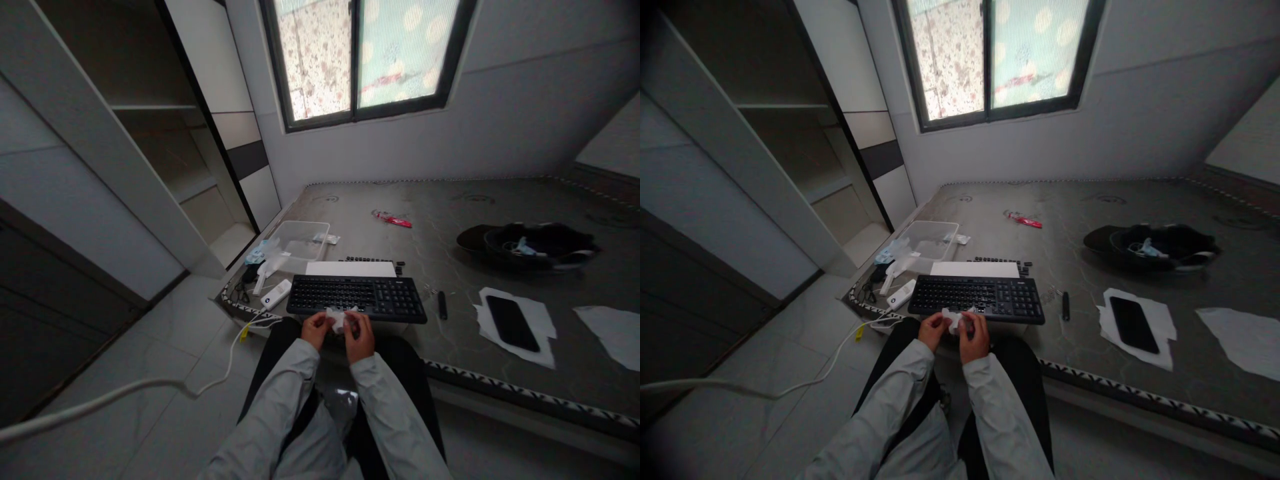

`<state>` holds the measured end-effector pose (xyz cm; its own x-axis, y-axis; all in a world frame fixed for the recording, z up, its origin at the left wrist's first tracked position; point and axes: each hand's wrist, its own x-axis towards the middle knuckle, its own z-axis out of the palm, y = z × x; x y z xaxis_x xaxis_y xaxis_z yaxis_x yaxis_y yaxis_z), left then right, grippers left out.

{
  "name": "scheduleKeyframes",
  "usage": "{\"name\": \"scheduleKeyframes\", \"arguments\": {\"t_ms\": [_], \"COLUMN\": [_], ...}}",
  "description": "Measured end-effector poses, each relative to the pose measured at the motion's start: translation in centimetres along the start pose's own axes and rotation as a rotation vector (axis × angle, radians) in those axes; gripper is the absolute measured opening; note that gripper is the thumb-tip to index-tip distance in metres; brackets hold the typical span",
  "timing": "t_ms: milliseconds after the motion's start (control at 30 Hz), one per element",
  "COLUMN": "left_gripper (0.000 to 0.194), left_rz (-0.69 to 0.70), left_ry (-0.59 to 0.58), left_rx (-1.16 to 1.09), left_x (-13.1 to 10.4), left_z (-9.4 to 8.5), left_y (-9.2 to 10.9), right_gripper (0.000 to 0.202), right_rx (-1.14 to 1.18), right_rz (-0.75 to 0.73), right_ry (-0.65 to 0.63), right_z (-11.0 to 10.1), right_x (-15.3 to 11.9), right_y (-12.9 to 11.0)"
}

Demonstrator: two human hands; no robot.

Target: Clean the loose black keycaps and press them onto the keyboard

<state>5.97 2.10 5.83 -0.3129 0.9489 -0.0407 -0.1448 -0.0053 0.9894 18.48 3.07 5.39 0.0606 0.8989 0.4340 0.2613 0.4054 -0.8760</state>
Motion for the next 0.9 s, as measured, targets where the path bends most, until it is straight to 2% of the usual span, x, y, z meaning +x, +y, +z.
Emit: {"name": "scheduleKeyframes", "arguments": {"t_ms": [100,167,267,367,467,667,800,900], "left_gripper": [0.027,0.029,0.031,0.033,0.036,0.035,0.034,0.034], "left_rz": [-0.018,-0.020,-0.015,-0.044,-0.095,-0.160,-0.163,-0.152], "left_ry": [0.022,0.014,0.003,0.023,0.050,0.094,0.071,0.074], "left_rx": [0.049,0.041,-0.001,-0.063,-0.118,-0.079,-0.018,-0.016], "left_x": [0.1,0.2,0.4,0.6,0.7,0.0,-0.5,-0.5], "left_z": [-0.1,-0.2,-0.5,-0.8,-1.0,-1.0,-0.9,-1.0], "left_y": [-0.3,-0.8,-1.6,-2.3,-2.6,-0.8,0.4,0.5], "right_gripper": [0.032,0.037,0.039,0.037,0.036,0.036,0.045,0.051], "right_rx": [-0.015,-0.013,0.032,0.111,0.137,0.187,0.433,0.602], "right_rz": [0.031,0.038,0.062,0.149,0.261,0.398,0.478,0.541], "right_ry": [0.108,0.106,0.010,-0.101,-0.127,-0.086,-0.166,-0.211], "right_z": [-0.2,-0.2,0.1,0.5,0.8,0.8,1.4,2.1], "right_x": [0.1,0.2,0.1,0.0,-0.1,0.2,0.1,-0.1], "right_y": [0.5,0.7,0.8,0.9,0.9,0.8,1.4,2.0]}}
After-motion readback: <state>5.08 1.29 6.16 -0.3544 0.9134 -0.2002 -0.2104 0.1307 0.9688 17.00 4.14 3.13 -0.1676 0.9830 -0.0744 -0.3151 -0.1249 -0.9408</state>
